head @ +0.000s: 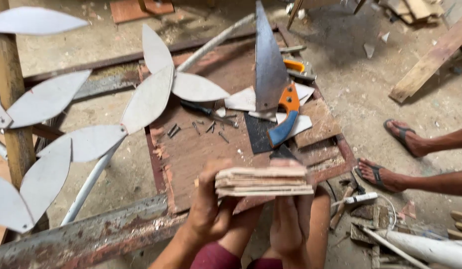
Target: Cutting and arranging leaf-shaped wooden pieces using a hand saw on a workbench.
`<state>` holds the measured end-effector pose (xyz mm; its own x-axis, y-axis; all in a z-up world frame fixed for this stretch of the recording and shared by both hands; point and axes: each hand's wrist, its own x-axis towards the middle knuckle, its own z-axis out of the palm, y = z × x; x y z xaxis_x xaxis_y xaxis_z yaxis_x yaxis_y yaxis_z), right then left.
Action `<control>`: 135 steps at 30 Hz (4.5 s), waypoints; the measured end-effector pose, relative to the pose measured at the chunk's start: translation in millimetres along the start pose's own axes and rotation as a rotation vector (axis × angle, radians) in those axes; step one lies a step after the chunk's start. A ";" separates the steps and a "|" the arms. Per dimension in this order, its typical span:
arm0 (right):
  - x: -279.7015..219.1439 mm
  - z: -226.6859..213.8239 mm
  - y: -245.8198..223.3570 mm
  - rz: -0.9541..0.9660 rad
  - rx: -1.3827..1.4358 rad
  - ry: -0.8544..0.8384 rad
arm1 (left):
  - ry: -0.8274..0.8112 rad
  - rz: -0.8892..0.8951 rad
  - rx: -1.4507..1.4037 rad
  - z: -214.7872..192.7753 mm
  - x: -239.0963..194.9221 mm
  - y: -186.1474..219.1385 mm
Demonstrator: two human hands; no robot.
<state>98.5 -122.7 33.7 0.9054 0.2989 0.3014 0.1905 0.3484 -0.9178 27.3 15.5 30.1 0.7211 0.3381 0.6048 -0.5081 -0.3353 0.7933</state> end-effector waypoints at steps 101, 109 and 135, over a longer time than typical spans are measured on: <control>202.4 39.6 72.2 0.752 -0.924 -0.276 | 0.782 -0.970 -0.008 -51.7 -100.7 -15.5; 198.2 49.7 90.7 0.738 -0.931 -0.270 | 0.926 -1.049 -0.059 -44.8 -88.0 -9.5; 208.9 -46.4 67.1 0.413 -1.690 -0.864 | 0.989 -1.179 -0.062 -42.5 -66.3 5.1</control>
<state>318.0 -78.0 23.2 0.6819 0.5968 -0.4229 0.6370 -0.7687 -0.0578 -43.1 28.7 -3.0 0.1368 0.8140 -0.5645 0.0719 0.5602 0.8253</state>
